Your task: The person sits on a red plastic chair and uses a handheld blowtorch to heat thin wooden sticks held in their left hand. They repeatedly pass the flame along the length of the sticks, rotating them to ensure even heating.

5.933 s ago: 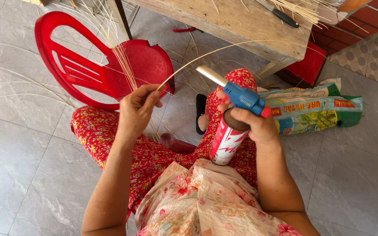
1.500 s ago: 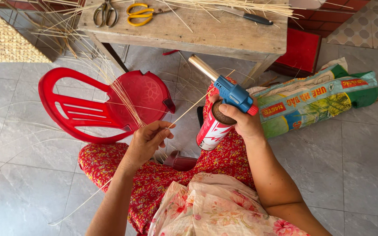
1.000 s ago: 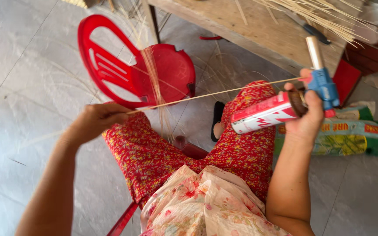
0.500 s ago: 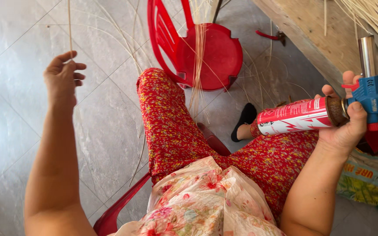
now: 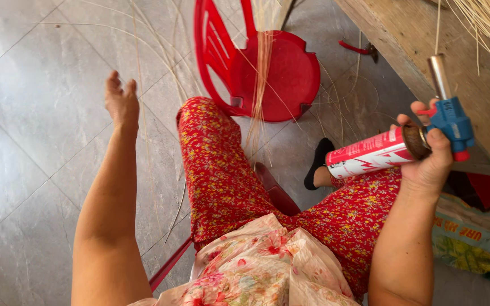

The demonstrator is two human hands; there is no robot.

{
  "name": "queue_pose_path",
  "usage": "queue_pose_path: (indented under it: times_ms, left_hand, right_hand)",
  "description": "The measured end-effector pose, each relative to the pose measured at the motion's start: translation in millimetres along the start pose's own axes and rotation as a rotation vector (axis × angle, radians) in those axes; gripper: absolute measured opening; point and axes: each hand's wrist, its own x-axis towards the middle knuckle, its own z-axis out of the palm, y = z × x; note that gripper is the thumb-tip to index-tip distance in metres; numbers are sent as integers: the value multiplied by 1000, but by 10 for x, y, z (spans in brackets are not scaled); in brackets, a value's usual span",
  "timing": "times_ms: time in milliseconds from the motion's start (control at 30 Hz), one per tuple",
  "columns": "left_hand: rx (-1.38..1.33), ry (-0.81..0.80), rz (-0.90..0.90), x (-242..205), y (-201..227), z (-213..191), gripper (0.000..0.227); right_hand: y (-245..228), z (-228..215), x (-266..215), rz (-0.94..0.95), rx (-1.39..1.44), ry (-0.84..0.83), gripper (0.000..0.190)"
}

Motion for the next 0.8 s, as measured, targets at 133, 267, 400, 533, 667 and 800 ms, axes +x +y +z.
queue_pose_path:
  times_ms: [133,267,400,533,667,800]
  left_hand:
    - [-305,31,250,-78,1009,306,37]
    - [-460,-252,425,-495,2035,810,22]
    - [-155,-661,398,-909,2035,1782,18]
    - [177,-889,362,-1275,1226,2941,34]
    - [418,-813,89,-1467,552,3480,25]
    - [452,-702,127,-1466,344,3560,26]
  right_hand:
    - [52,20,71,-7,-49,50,67]
    - [58,57,149,-38,-109,80,68]
    - [58,56,176,-12,-130,119,69]
    - [68,28,155,19,-149,131,68]
    - [40,0,170,30,-167,140,67]
    - [47,-25,201,54,-165,157,66]
